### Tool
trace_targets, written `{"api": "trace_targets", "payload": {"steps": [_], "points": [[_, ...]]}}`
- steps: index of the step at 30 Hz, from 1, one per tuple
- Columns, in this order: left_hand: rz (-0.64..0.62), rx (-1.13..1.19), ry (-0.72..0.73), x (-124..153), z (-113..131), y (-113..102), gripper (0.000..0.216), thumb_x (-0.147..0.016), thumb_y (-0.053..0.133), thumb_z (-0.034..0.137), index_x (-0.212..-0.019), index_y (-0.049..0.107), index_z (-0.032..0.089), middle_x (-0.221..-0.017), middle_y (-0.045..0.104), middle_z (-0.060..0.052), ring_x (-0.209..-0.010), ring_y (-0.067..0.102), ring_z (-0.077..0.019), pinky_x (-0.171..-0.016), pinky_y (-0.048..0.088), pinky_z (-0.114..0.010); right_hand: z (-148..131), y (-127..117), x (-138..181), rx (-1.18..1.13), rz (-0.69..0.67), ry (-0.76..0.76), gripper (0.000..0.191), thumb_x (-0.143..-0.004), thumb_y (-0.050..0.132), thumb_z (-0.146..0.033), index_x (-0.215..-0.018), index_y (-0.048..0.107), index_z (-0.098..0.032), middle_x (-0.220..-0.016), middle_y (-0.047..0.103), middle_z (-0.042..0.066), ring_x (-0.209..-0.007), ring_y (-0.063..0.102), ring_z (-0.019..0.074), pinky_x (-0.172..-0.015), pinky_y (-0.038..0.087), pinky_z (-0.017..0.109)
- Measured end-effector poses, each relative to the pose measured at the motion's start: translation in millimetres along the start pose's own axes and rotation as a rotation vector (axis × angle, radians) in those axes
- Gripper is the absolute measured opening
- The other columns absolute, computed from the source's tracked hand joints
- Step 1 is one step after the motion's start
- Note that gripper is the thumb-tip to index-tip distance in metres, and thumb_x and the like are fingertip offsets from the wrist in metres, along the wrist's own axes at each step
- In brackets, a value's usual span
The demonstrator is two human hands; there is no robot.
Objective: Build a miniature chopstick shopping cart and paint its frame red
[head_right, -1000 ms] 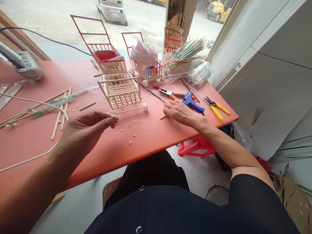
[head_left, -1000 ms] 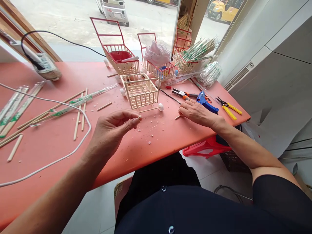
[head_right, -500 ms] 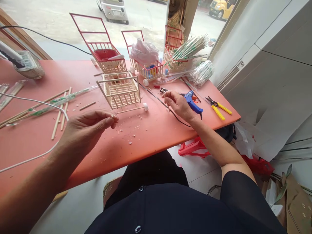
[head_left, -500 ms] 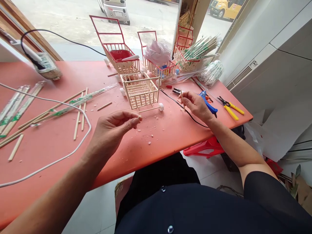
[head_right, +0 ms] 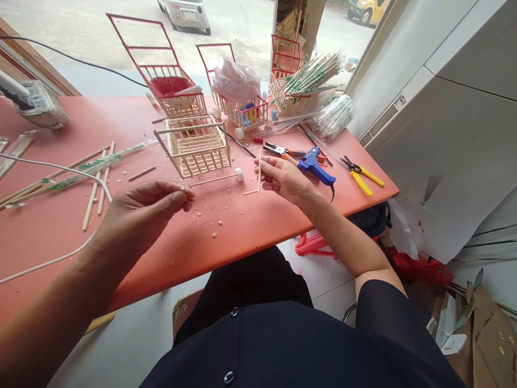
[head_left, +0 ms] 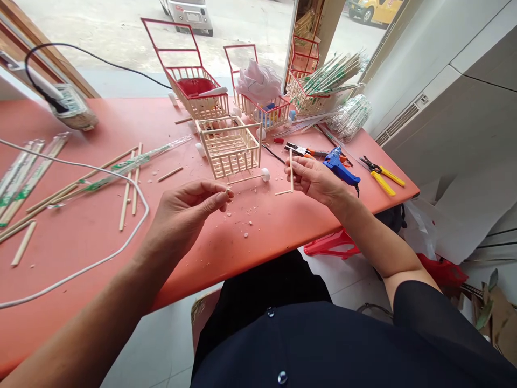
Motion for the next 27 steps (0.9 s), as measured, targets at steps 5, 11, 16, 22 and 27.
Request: {"api": "trace_targets", "payload": {"steps": [5,11,16,22,27], "points": [[0.01,0.059,-0.015,-2,-1,0,0.028,-0.063,0.1,0.036,-0.075,0.079,0.02,-0.078,0.075,-0.004,-0.069,0.062,-0.014,-0.067,0.052,-0.028,7,49,3,0.032,-0.23,0.039,0.037,-0.083,0.093,-0.039,-0.101,0.069,-0.018,-0.083,0.069,-0.002,-0.068,0.059,0.007,-0.057,0.047,0.015],[0.0,0.08,-0.017,-3,-2,0,0.031,-0.063,0.101,0.037,-0.075,0.078,0.019,-0.074,0.071,-0.002,-0.067,0.06,-0.0129,-0.067,0.051,-0.027,11,83,5,0.198,-0.435,0.063,0.029,-0.086,0.089,-0.033,-0.104,0.073,-0.015,-0.079,0.063,-0.002,-0.068,0.054,0.0077,-0.054,0.043,0.016],[0.012,0.098,0.012,-2,3,-2,0.033,-0.064,0.102,0.04,-0.076,0.08,0.019,-0.099,0.077,-0.006,-0.077,0.064,-0.0125,-0.07,0.053,-0.025,6,89,-4,0.4,-0.555,0.016,0.032,-0.091,0.085,-0.042,-0.105,0.079,-0.014,-0.078,0.061,-0.002,-0.066,0.05,0.0072,-0.052,0.041,0.016],[-0.041,0.016,0.006,1,5,4,0.034,-0.068,0.101,0.045,-0.077,0.082,0.018,-0.109,0.079,-0.011,-0.086,0.073,-0.019,-0.076,0.059,-0.031,10,100,-18,0.56,-0.723,0.018,0.045,-0.091,0.084,-0.057,-0.1,0.082,-0.014,-0.077,0.066,-0.001,-0.062,0.051,0.0059,-0.05,0.039,0.017],[-0.026,0.059,0.007,-2,0,0,0.031,-0.069,0.1,0.042,-0.082,0.084,0.019,-0.084,0.08,-0.007,-0.078,0.073,-0.0191,-0.077,0.06,-0.033,12,102,-29,0.536,-0.673,0.044,0.048,-0.086,0.088,-0.061,-0.093,0.081,-0.014,-0.074,0.07,0.0,-0.058,0.052,0.0056,-0.048,0.039,0.017]]}}
Point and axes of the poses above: each hand's wrist, its own x-axis away from the middle knuckle, its own y-axis out of the palm, z = x × y, the point moved 7 cm from there along -x, towards the middle knuckle
